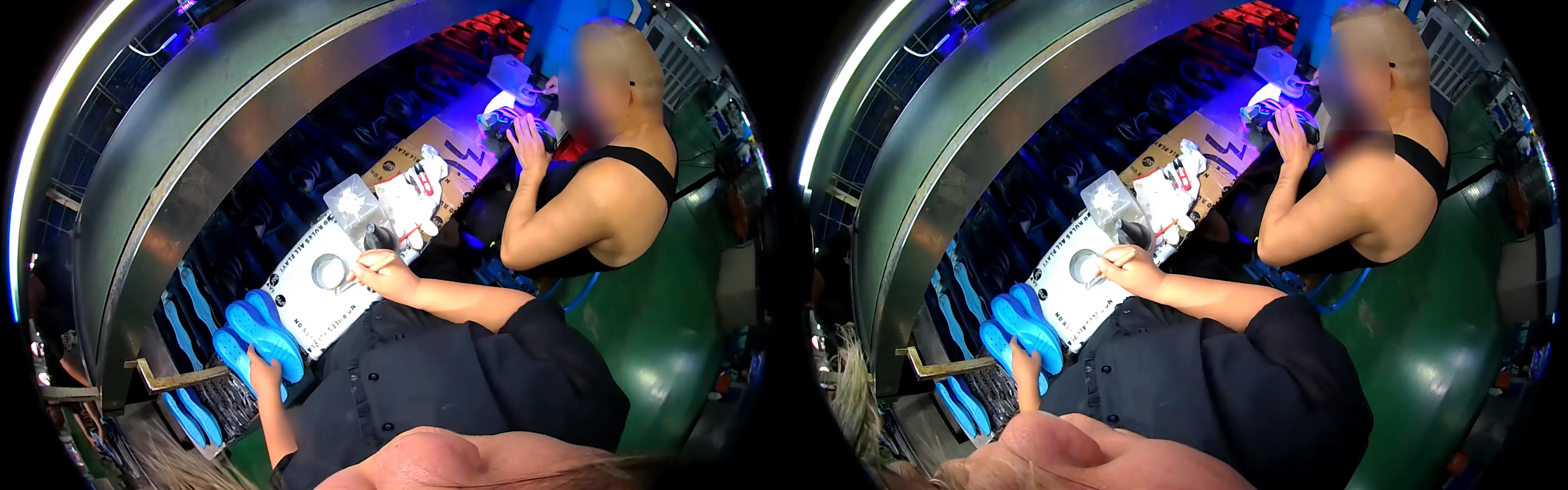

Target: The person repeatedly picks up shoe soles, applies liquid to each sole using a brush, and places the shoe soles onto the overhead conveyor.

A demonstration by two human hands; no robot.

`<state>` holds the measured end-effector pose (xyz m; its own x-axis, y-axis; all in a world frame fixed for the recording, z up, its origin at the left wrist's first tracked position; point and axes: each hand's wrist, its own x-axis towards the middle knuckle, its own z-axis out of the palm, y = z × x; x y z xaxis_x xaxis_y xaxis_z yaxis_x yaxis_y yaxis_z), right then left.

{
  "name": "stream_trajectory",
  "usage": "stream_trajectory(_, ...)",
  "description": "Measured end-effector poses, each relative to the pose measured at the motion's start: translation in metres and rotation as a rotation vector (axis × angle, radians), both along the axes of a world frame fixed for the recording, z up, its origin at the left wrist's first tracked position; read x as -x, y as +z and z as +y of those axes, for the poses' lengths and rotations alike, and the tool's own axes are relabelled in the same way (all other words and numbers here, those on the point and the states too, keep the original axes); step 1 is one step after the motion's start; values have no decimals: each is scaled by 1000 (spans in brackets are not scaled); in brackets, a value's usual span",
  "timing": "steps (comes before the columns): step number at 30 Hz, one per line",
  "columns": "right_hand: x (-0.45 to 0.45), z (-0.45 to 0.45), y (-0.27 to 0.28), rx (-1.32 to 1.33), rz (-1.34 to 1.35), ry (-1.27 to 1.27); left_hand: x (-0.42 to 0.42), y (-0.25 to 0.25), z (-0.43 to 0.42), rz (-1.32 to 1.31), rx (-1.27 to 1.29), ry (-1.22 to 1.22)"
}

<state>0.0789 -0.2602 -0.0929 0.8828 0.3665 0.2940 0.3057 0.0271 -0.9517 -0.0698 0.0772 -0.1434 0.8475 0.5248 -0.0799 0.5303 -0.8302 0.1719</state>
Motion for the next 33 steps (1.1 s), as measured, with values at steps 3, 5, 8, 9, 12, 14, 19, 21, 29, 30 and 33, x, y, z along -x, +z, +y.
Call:
stream_trajectory(3,4,9,2,31,21,6,-2,-5,-4,10,-2,90)
stream_trajectory(5,7,11,-1,-35,131,35,-4,-10,-1,-67,-32,162)
stream_trajectory(8,7,9,-9,0,125,48,-5,-16,22,169,-13,23)
stream_trajectory(9,9,9,-9,21,142,38,-9,-5,18,201,17,2)
stream_trajectory(12,10,9,-24,34,160,34,-10,-10,26,140,48,23)
stream_trajectory(14,14,14,-14,-12,205,26,-3,-9,28,-121,120,10)
stream_trajectory(19,14,23,-5,-3,230,25,4,-7,5,-439,1024,501)
stream_trajectory(21,13,24,-7,-2,237,26,9,-5,-2,-554,1595,724)
stream_trajectory(29,13,25,12,-64,213,32,-6,47,-59,-563,1740,197)
stream_trajectory(30,14,26,17,-62,218,22,-12,52,-68,-602,1519,178)
stream_trajectory(33,16,29,31,-79,119,57,-24,43,-71,-677,987,1)
